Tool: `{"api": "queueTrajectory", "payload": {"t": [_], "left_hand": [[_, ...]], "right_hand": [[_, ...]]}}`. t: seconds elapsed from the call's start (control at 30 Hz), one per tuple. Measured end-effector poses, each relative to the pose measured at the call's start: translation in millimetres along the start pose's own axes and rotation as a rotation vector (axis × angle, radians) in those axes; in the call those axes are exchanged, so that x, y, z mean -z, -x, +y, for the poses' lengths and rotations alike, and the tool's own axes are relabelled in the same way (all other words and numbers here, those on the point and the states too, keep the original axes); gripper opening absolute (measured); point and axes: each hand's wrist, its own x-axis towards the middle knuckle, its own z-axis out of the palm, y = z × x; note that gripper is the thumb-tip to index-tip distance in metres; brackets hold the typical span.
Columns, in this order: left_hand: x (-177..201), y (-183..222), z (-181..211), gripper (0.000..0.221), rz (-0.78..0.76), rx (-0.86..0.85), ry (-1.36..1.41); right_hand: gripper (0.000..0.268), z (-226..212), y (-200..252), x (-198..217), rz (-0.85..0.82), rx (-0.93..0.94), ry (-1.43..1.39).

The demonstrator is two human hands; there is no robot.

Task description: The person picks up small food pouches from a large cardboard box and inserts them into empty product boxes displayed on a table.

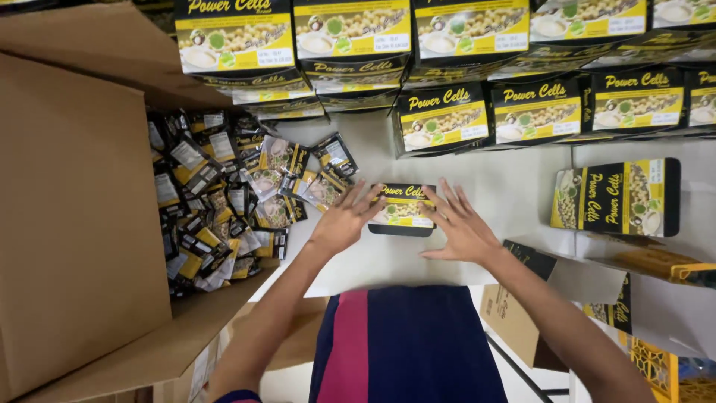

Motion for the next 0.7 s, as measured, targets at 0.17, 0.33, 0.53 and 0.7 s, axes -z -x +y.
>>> {"api": "queueTrajectory", "payload": {"t": [0.17, 0.33, 0.53, 0.7], "left_hand": [[-24.1, 19.4, 19.2, 0.074, 0.149, 0.105, 0.093], [-101.7, 35.8, 46.8, 0.052, 0.447, 1.063, 1.078], [-130.8, 45.7, 56.3, 0.043, 0.334, 0.869, 1.124], [-97.3, 36.6, 46.2, 0.05, 0.22, 0.895, 1.475]], "right_hand": [[0.077, -5.9, -16.8, -25.6, -0.014, -0.014, -0.006], [0.09, -81.2, -57.6, 34.0, -0.485, -0.7, -0.129], [0.096, -74.2, 2.3, -82.4, 0.052, -0.462, 0.044], [0.112, -91.4, -9.8, -83.7, 0.064, -0.605, -0.165]]}}
